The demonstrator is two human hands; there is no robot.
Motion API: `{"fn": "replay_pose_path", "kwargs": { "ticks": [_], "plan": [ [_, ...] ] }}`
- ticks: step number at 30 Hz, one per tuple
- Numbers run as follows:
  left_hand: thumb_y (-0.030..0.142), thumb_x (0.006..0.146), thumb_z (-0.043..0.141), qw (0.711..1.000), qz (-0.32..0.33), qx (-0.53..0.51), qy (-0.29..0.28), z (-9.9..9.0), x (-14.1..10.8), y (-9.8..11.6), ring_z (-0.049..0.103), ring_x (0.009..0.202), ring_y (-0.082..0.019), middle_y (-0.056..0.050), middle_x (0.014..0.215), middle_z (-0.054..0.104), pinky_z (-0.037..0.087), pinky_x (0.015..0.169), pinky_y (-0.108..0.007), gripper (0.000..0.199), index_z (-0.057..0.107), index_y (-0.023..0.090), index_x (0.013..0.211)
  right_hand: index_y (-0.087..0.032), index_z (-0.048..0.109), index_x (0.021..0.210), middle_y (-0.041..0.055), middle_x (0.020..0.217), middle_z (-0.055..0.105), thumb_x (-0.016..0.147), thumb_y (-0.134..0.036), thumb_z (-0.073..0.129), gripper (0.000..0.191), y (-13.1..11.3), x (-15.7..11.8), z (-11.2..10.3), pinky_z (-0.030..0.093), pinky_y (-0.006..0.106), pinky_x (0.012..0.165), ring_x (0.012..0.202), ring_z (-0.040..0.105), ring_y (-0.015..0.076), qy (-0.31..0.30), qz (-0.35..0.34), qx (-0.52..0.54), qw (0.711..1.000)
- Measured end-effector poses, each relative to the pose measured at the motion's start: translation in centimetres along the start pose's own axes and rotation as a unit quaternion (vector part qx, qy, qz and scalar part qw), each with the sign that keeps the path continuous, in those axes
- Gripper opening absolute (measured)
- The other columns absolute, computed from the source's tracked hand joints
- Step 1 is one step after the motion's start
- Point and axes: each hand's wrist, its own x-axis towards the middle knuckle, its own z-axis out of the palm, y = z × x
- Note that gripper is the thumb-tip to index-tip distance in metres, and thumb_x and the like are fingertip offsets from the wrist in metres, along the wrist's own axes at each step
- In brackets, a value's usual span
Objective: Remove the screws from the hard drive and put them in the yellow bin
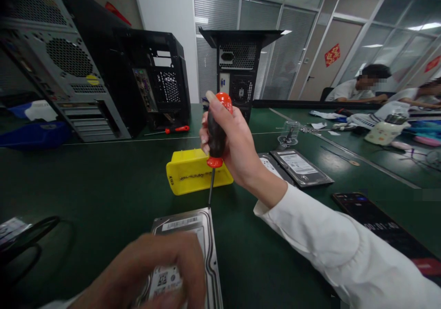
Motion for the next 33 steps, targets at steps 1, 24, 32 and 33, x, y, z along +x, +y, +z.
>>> {"fn": "replay_pose_path", "kwargs": {
  "ticks": [1, 24, 32, 33],
  "plan": [
    [0.029, 0.088, 0.043, 0.998, 0.02, 0.025, 0.058, -0.8, 0.9, 0.2, 0.061, 0.077, -0.02, -0.002, 0.081, 0.066, 0.049, 0.069, -0.034, 0.023, 0.065, 0.023, 0.087, -0.019, 0.05, 0.079, -0.0016, 0.073, 0.047, 0.086, -0.044, 0.048, 0.026, 0.0, 0.0, -0.1, 0.039, 0.018, 0.045, 0.052, 0.046, 0.0056, 0.002, 0.004, 0.009, 1.0],
    [0.038, 0.078, 0.066, 0.99, -0.051, 0.131, -0.024, -4.8, 4.7, -4.5, 0.056, 0.106, -0.024, -0.008, 0.116, 0.061, 0.043, 0.093, -0.036, 0.041, 0.063, 0.019, 0.115, -0.022, 0.047, 0.076, -0.003, 0.063, 0.042, 0.084, -0.056, 0.044, 0.035, 0.2, 0.0, -0.2, 0.036, 0.022, 0.045, 0.047, 0.042, 0.0066, 0.01, 0.002, -0.016, 1.0],
    [0.04, 0.078, 0.065, 0.989, -0.042, 0.14, -0.019, -4.7, 4.6, -4.8, 0.056, 0.105, -0.025, -0.007, 0.115, 0.061, 0.043, 0.092, -0.035, 0.042, 0.063, 0.021, 0.115, -0.02, 0.058, 0.089, 0.0005, 0.077, 0.051, 0.088, -0.053, 0.038, 0.039, 0.1, 0.1, -0.5, 0.046, 0.024, 0.057, 0.059, 0.051, 0.0083, -0.015, 0.037, 0.014, 0.999],
    [0.04, 0.078, 0.065, 0.989, -0.043, 0.14, -0.02, -4.8, 4.6, -4.8, 0.056, 0.105, -0.025, -0.007, 0.115, 0.061, 0.043, 0.093, -0.035, 0.042, 0.063, 0.021, 0.115, -0.02, 0.058, 0.091, 0.0004, 0.076, 0.051, 0.089, -0.053, 0.035, 0.04, 0.0, 0.0, -0.5, 0.046, 0.024, 0.057, 0.059, 0.051, 0.0083, -0.02, 0.039, 0.022, 0.999]
  ]
}}
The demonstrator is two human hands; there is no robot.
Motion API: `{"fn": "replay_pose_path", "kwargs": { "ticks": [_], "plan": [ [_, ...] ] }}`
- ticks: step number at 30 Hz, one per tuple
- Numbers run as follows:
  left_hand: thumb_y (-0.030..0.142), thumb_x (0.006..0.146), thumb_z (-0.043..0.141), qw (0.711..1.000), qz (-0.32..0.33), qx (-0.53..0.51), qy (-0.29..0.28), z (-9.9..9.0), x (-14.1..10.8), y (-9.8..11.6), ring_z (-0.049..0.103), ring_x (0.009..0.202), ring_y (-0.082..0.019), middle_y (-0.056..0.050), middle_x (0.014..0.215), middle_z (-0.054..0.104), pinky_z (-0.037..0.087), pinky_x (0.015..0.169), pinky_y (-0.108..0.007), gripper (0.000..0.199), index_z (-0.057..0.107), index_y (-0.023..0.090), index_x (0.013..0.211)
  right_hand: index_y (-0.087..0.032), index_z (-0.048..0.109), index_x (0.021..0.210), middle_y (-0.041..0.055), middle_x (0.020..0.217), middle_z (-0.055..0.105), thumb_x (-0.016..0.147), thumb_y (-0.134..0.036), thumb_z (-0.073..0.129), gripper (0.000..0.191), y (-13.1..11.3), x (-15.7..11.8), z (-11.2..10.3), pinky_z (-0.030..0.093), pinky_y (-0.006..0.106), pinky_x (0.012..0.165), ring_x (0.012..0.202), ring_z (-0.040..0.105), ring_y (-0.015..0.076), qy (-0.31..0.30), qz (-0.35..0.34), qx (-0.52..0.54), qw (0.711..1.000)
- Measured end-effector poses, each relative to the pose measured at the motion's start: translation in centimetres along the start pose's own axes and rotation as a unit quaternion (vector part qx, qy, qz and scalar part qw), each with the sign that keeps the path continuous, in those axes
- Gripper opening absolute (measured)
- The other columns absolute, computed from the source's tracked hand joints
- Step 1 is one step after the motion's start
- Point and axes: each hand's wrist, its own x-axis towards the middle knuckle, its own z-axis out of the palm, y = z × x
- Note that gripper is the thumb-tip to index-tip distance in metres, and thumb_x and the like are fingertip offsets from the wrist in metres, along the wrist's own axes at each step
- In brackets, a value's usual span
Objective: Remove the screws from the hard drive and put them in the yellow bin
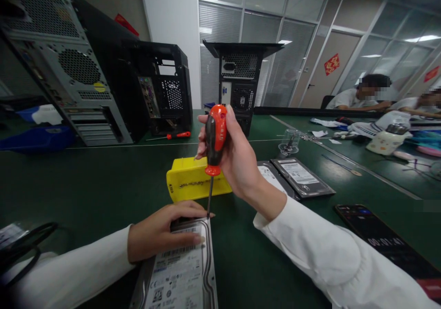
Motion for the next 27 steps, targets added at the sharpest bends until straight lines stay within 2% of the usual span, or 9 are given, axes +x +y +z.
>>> {"fn": "replay_pose_path", "kwargs": {
  "ticks": [2, 5, 8, 11, 15, 19, 21, 24, 27],
  "plan": [
    [0.04, 0.079, 0.065, 1.0, -0.002, -0.002, -0.003, -0.04, -0.01, 0.08, 0.056, 0.106, -0.025, -0.007, 0.115, 0.061, 0.043, 0.093, -0.036, 0.041, 0.063, 0.021, 0.116, -0.022, 0.056, 0.091, -0.0003, 0.071, 0.05, 0.089, -0.054, 0.034, 0.039, -0.09, -0.08, 0.07, 0.044, 0.023, 0.053, 0.056, 0.05, 0.0081, -0.007, -0.002, 0.006, 1.0],
    [0.041, 0.079, 0.065, 1.0, -0.002, -0.008, -0.003, -0.01, 0.0, 0.07, 0.055, 0.106, -0.026, -0.007, 0.116, 0.06, 0.043, 0.092, -0.037, 0.042, 0.063, 0.021, 0.116, -0.021, 0.051, 0.081, -0.0024, 0.064, 0.046, 0.083, -0.053, 0.049, 0.032, -0.15, -0.18, 0.35, 0.036, 0.019, 0.044, 0.048, 0.043, 0.0065, -0.001, 0.003, -0.008, 1.0],
    [0.041, 0.078, 0.065, 1.0, -0.001, -0.013, 0.001, 0.12, 0.03, -0.17, 0.056, 0.104, -0.025, -0.007, 0.114, 0.06, 0.044, 0.09, -0.037, 0.043, 0.063, 0.021, 0.116, -0.02, 0.05, 0.08, -0.0019, 0.069, 0.048, 0.081, -0.046, 0.057, 0.026, -0.15, -0.17, 0.49, 0.038, 0.018, 0.045, 0.05, 0.044, 0.006, 0.011, 0.004, -0.006, 1.0],
    [0.04, 0.078, 0.066, 1.0, 0.004, -0.014, 0.005, 0.28, 0.06, -0.43, 0.056, 0.102, -0.024, -0.007, 0.113, 0.061, 0.044, 0.089, -0.036, 0.043, 0.062, 0.022, 0.117, -0.019, 0.056, 0.088, 0.001, 0.076, 0.05, 0.087, -0.047, 0.046, 0.031, -0.14, -0.07, 0.33, 0.045, 0.021, 0.054, 0.059, 0.049, 0.0081, -0.004, 0.006, 0.02, 1.0],
    [0.04, 0.078, 0.066, 1.0, 0.011, -0.005, 0.012, 0.38, 0.08, -0.53, 0.056, 0.102, -0.024, -0.007, 0.113, 0.061, 0.044, 0.09, -0.036, 0.043, 0.062, 0.021, 0.116, -0.02, 0.056, 0.089, 0.0004, 0.072, 0.05, 0.09, -0.05, 0.035, 0.037, -0.18, -0.08, 0.24, 0.045, 0.022, 0.055, 0.057, 0.049, 0.0082, -0.018, 0.009, 0.024, 1.0],
    [0.04, 0.078, 0.065, 1.0, 0.007, 0.001, 0.006, 0.28, 0.06, -0.39, 0.056, 0.103, -0.024, -0.007, 0.114, 0.061, 0.044, 0.091, -0.036, 0.042, 0.062, 0.022, 0.116, -0.02, 0.047, 0.077, -0.0028, 0.064, 0.046, 0.08, -0.051, 0.055, 0.032, -0.26, -0.18, 0.4, 0.038, 0.017, 0.046, 0.05, 0.044, 0.0065, 0.0, 0.018, -0.011, 1.0],
    [0.039, 0.079, 0.065, 1.0, 0.007, 0.004, 0.003, 0.22, 0.04, -0.32, 0.056, 0.104, -0.024, -0.007, 0.114, 0.061, 0.043, 0.092, -0.036, 0.042, 0.061, 0.022, 0.117, -0.02, 0.047, 0.076, -0.0026, 0.066, 0.048, 0.078, -0.05, 0.058, 0.032, -0.27, -0.16, 0.31, 0.039, 0.017, 0.046, 0.051, 0.045, 0.0062, 0.005, 0.022, -0.013, 1.0],
    [0.04, 0.079, 0.065, 1.0, 0.005, 0.008, 0.003, 0.23, 0.03, -0.3, 0.055, 0.105, -0.025, -0.007, 0.115, 0.061, 0.042, 0.092, -0.037, 0.042, 0.061, 0.021, 0.116, -0.019, 0.055, 0.082, -0.0001, 0.076, 0.053, 0.086, -0.049, 0.046, 0.031, -0.23, -0.02, -0.06, 0.045, 0.02, 0.055, 0.059, 0.05, 0.0074, -0.007, 0.024, 0.003, 1.0],
    [0.04, 0.078, 0.065, 1.0, 0.002, 0.008, 0.009, 0.29, 0.07, -0.25, 0.056, 0.105, -0.025, -0.007, 0.115, 0.061, 0.042, 0.093, -0.037, 0.043, 0.061, 0.021, 0.116, -0.018, 0.059, 0.092, 0.0012, 0.077, 0.053, 0.09, -0.05, 0.036, 0.04, -0.16, 0.09, -0.33, 0.047, 0.021, 0.058, 0.061, 0.051, 0.0082, -0.035, 0.023, 0.02, 0.999]
  ]
}}
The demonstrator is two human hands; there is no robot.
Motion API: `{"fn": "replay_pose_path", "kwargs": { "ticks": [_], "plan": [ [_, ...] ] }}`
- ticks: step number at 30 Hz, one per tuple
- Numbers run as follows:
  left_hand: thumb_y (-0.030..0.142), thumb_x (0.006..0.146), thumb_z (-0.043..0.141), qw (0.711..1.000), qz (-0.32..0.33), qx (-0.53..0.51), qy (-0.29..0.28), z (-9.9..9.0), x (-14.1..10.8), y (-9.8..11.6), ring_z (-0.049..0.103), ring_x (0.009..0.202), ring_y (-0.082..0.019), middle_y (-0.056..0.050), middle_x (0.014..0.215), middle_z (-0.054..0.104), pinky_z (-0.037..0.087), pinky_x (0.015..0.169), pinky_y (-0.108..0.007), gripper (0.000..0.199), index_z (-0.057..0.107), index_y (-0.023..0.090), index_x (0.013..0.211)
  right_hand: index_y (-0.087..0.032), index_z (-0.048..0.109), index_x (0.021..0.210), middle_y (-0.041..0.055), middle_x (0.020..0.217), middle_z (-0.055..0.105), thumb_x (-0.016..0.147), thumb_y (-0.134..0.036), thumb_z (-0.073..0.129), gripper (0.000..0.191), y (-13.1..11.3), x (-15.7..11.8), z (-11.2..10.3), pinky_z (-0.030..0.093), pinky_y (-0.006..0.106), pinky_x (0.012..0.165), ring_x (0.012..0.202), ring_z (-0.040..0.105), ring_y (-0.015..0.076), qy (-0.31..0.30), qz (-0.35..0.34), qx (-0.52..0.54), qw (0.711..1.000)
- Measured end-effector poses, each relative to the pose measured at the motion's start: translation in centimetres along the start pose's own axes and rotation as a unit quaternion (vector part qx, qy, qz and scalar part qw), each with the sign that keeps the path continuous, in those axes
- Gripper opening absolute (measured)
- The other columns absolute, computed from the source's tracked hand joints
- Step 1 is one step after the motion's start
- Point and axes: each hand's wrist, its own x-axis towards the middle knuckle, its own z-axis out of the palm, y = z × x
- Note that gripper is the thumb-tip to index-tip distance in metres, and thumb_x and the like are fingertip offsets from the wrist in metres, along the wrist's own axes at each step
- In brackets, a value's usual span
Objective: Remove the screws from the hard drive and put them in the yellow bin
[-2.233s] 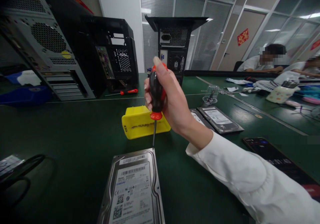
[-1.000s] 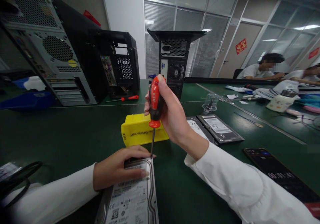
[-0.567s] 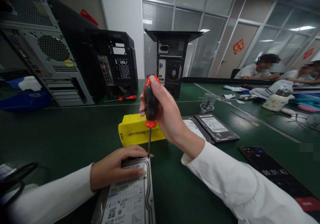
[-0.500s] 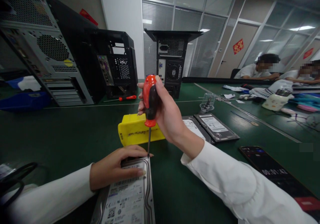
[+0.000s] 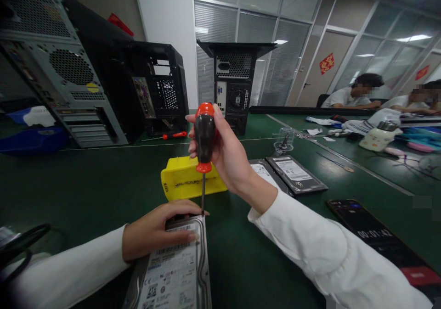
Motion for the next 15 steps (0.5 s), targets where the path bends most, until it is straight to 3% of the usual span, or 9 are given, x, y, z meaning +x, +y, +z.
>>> {"fn": "replay_pose_path", "kwargs": {
  "ticks": [7, 12, 15],
  "plan": [
    [0.04, 0.078, 0.065, 1.0, -0.001, -0.001, 0.0, -0.02, 0.0, 0.22, 0.056, 0.105, -0.024, -0.006, 0.115, 0.062, 0.043, 0.092, -0.036, 0.04, 0.062, 0.021, 0.114, -0.021, 0.046, 0.083, -0.0028, 0.07, 0.05, 0.076, -0.045, 0.062, 0.03, 0.04, -0.05, 0.36, 0.041, 0.019, 0.05, 0.053, 0.046, 0.0071, 0.036, -0.01, -0.037, 0.999],
    [0.04, 0.078, 0.065, 1.0, -0.001, 0.005, 0.004, 0.0, -0.07, 0.09, 0.056, 0.104, -0.024, -0.007, 0.113, 0.063, 0.042, 0.092, -0.037, 0.041, 0.062, 0.021, 0.114, -0.019, 0.055, 0.09, 0.0017, 0.085, 0.055, 0.087, -0.044, 0.046, 0.028, -0.1, -0.12, 0.12, 0.047, 0.023, 0.06, 0.063, 0.052, 0.0091, -0.007, -0.01, -0.018, 1.0],
    [0.039, 0.078, 0.065, 1.0, 0.0, 0.005, 0.003, 0.0, -0.11, 0.08, 0.056, 0.103, -0.024, -0.007, 0.113, 0.063, 0.043, 0.092, -0.037, 0.041, 0.062, 0.021, 0.114, -0.018, 0.058, 0.098, 0.0026, 0.082, 0.055, 0.091, -0.043, 0.035, 0.034, -0.09, -0.2, 0.05, 0.047, 0.025, 0.064, 0.065, 0.052, 0.01, -0.044, -0.015, 0.009, 0.999]
  ]
}}
